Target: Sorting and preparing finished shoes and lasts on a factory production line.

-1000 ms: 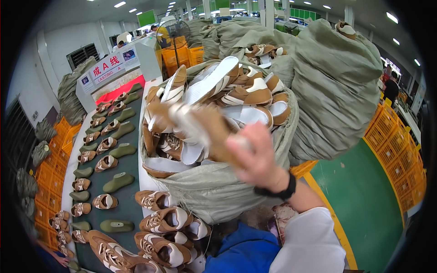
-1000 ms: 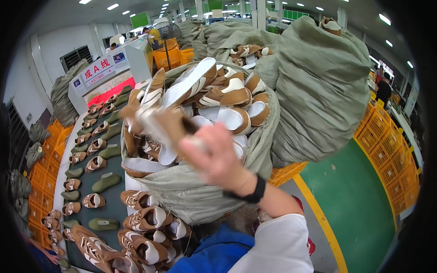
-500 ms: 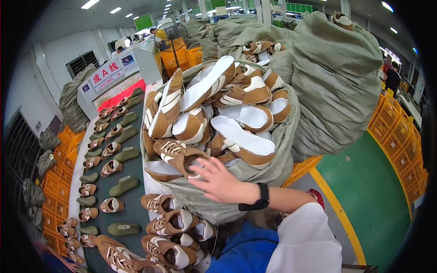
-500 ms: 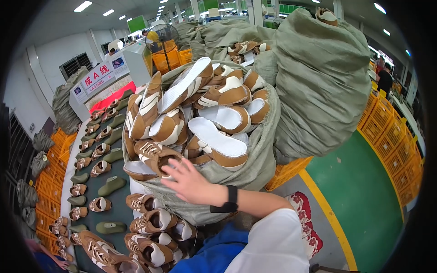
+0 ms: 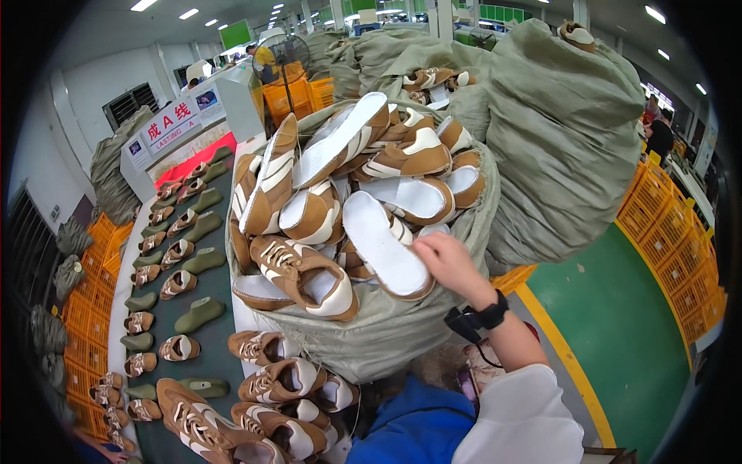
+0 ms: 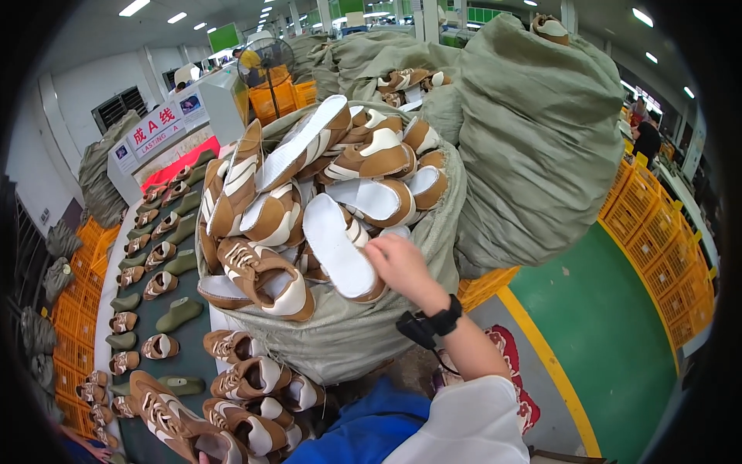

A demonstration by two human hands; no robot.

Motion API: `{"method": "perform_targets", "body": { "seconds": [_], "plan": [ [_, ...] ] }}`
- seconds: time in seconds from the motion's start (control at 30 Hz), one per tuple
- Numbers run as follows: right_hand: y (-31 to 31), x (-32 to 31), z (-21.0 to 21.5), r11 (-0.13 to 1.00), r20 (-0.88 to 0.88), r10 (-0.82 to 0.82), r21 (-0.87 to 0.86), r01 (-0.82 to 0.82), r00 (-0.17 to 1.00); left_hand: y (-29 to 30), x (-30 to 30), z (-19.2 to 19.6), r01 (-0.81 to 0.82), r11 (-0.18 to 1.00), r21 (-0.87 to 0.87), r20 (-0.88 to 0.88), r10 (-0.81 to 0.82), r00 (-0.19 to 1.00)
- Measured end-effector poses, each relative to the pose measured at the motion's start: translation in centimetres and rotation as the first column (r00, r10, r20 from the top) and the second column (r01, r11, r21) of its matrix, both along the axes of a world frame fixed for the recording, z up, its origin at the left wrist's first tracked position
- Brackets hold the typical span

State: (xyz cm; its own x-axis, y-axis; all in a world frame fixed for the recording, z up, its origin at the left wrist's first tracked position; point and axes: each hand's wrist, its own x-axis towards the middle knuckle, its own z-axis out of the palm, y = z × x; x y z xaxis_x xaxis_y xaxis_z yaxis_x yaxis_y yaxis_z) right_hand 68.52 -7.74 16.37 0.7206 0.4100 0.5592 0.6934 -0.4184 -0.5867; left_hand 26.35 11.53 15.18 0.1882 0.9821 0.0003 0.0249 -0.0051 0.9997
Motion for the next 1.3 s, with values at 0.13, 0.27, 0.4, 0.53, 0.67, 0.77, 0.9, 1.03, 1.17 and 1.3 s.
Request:
{"method": "perform_targets", "body": {
  "seconds": [0.13,0.27,0.4,0.53,0.67,0.77,0.9,1.03,1.17,1.3],
  "plan": [
    [0.5,1.0,1.5,0.963,-0.113,-0.219,0.134,0.234,0.969,0.0,0.1,0.1,-0.011,0.991,-0.136,0.111,0.027,0.993],
    [-2.6,6.9,1.4,0.885,-0.059,-0.463,-0.081,0.458,0.885,-0.1,-0.9,-0.7,-0.031,0.988,-0.151,0.132,0.051,0.990],
    [-2.0,8.6,-0.4,0.942,-0.253,-0.335,-0.057,0.331,0.908,-0.1,-0.7,-0.8,-0.018,0.993,-0.118,0.138,0.035,0.990],
    [1.9,3.7,2.6,0.879,-0.699,0.387,0.476,-0.013,0.602,-0.7,0.3,0.2,0.005,0.989,-0.150,0.184,0.023,0.983],
    [-1.4,4.9,2.8,0.535,-0.418,0.665,0.845,-0.003,0.619,-1.2,1.0,0.7,-0.009,0.982,-0.188,0.153,0.039,0.988],
    [-5.8,2.4,5.2,0.417,-0.322,0.717,0.909,-0.010,0.618,-1.5,0.8,0.6,-0.010,0.978,-0.208,0.163,0.044,0.986],
    [-7.5,-3.1,6.8,0.262,-0.370,0.758,0.927,0.270,0.536,-1.4,0.2,0.0,0.022,0.979,-0.205,0.200,0.020,0.980],
    [-5.9,-4.7,3.7,0.229,-0.279,0.905,0.956,0.186,0.322,1.3,-2.2,-4.6,0.064,0.997,-0.037,0.284,-0.051,0.958],
    [0.0,-6.7,-0.3,0.431,-0.433,0.883,0.901,0.054,0.181,3.5,0.6,-4.1,0.397,0.884,-0.248,0.898,0.056,0.436],
    [6.4,-10.6,-5.1,0.630,-0.639,0.765,0.769,-0.106,-0.087,5.8,-1.0,-8.0,0.137,0.974,0.181,0.285,-0.185,0.941]
  ]
}}
